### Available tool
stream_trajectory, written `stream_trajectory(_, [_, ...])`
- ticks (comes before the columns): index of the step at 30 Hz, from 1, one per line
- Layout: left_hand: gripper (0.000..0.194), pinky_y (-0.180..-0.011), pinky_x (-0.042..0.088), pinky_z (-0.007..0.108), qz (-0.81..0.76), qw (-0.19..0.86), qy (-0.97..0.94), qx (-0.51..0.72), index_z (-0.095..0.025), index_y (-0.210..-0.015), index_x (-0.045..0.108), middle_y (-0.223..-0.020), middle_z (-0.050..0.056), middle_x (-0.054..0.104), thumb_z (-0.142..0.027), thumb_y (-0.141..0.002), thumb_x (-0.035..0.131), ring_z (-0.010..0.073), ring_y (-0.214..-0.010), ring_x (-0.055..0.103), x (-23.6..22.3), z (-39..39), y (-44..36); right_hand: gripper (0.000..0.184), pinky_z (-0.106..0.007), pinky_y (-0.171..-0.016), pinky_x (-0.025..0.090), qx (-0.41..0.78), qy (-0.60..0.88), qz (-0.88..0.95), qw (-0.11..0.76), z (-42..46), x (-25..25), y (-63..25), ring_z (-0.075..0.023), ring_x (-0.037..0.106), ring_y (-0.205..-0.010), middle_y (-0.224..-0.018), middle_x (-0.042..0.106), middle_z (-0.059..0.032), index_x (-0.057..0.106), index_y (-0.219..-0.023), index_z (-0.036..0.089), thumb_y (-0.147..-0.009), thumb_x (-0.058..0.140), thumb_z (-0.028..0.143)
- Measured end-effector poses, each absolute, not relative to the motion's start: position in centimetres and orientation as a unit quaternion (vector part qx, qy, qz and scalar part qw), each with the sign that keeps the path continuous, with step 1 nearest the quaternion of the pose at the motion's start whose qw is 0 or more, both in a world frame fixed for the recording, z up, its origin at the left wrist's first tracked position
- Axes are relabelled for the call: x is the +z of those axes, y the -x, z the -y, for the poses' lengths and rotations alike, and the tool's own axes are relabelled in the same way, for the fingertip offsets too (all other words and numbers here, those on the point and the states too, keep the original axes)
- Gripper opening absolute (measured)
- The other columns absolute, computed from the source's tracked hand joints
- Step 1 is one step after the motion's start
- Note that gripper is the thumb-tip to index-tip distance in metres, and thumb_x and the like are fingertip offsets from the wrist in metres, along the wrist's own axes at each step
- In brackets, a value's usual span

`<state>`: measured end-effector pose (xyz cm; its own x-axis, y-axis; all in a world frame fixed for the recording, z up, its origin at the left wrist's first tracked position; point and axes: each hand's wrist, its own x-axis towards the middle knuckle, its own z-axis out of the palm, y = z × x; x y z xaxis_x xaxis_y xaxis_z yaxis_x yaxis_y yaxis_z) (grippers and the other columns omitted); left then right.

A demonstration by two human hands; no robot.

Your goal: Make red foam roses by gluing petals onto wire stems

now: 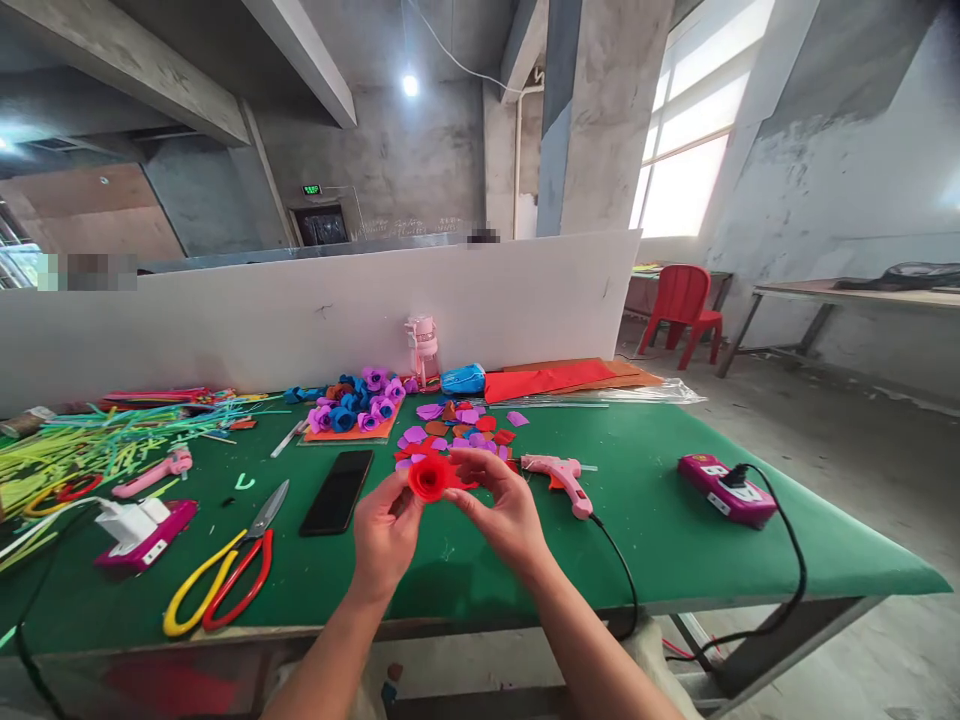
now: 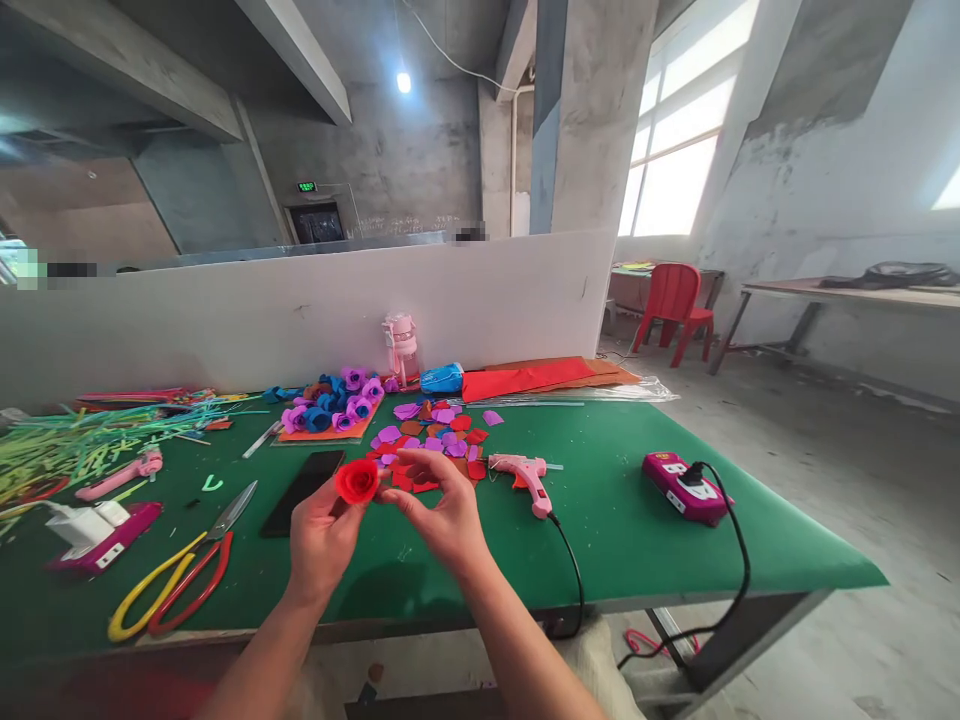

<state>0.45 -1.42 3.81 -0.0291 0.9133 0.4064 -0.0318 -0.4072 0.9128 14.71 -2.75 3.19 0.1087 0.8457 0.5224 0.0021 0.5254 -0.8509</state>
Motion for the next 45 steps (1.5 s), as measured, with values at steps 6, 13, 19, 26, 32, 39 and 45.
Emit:
stream_trajectory(6, [0.016,-0.078,0.045,0.026,-0.382,0.336,-0.617,0.600,-0.025,-0.079,0.074,-0.083,0.003,0.071,-0.019,-0.064,0.072,0.0207,-0.082,0.061,3.2,0.7,-0.1,0.037,-0.031,-0.075,0.048,0.227,0.351,0.654,0.630,2.9,3.2,-14.3,-0.0173,0.058,-0.083,-0.098,0.064,-0.0050,0.060,-0.112,0.026,-0.075,0.066,0.024])
stream_trajectory(13, [0.017,-0.076,0.046,0.027,-0.358,0.285,-0.689,0.562,-0.022,-0.089,0.073,-0.088,0.004,0.070,-0.023,-0.075,0.063,0.0191,-0.081,0.061,2.4,0.3,-0.3,0.032,-0.028,-0.074,0.050,0.163,0.350,0.678,0.626,3.0,3.2,-14.3,-0.0171,0.059,-0.085,-0.095,0.063,-0.0048,0.063,-0.108,0.027,-0.078,0.061,0.017])
stream_trajectory(19, [0.017,-0.073,0.047,0.025,-0.357,0.249,-0.714,0.548,-0.021,-0.091,0.071,-0.084,0.003,0.069,-0.024,-0.078,0.060,0.0157,-0.075,0.060,2.1,0.4,-0.5,0.021,-0.026,-0.068,0.049,0.126,0.354,0.671,0.639,3.2,3.2,-14.4,-0.0155,0.060,-0.076,-0.082,0.063,-0.0033,0.068,-0.095,0.025,-0.079,0.061,0.016])
stream_trajectory(26, [0.013,-0.067,0.049,0.026,-0.375,0.396,-0.600,0.585,-0.017,-0.079,0.070,-0.072,0.002,0.069,-0.028,-0.071,0.068,0.0147,-0.065,0.061,2.8,0.5,-0.8,0.038,-0.028,-0.075,0.049,0.179,0.373,0.642,0.646,3.0,3.1,-14.5,-0.0162,0.060,-0.082,-0.093,0.064,-0.0048,0.058,-0.114,0.023,-0.077,0.064,0.029])
stream_trajectory(32, [0.017,-0.053,0.048,0.022,-0.311,0.597,-0.449,0.588,-0.013,-0.076,0.065,-0.071,0.004,0.068,-0.025,-0.067,0.072,0.0094,-0.053,0.057,3.3,0.0,-0.5,0.030,-0.024,-0.057,0.042,0.300,0.472,0.607,0.565,1.8,1.7,-14.9,-0.0140,0.055,-0.062,-0.069,0.065,-0.0035,0.068,-0.078,0.015,-0.083,0.051,0.040])
stream_trajectory(39, [0.020,-0.049,0.046,0.018,-0.296,0.647,-0.401,0.577,-0.011,-0.080,0.066,-0.071,0.004,0.066,-0.022,-0.066,0.074,0.0063,-0.052,0.055,2.6,-1.2,0.5,0.040,-0.021,-0.045,0.028,0.455,0.434,0.620,0.470,1.6,0.7,-14.0,-0.0087,0.039,-0.048,-0.055,0.056,-0.0003,0.070,-0.077,0.013,-0.081,0.050,0.047])
stream_trajectory(45, [0.021,-0.049,0.046,0.018,-0.292,0.662,-0.398,0.564,-0.011,-0.081,0.066,-0.071,0.004,0.066,-0.022,-0.066,0.074,0.0058,-0.051,0.055,2.3,-1.3,0.8,0.033,-0.021,-0.043,0.020,0.485,0.434,0.585,0.485,1.3,-0.1,-13.3,-0.0057,0.029,-0.046,-0.052,0.051,0.0018,0.068,-0.069,0.012,-0.075,0.060,0.044])
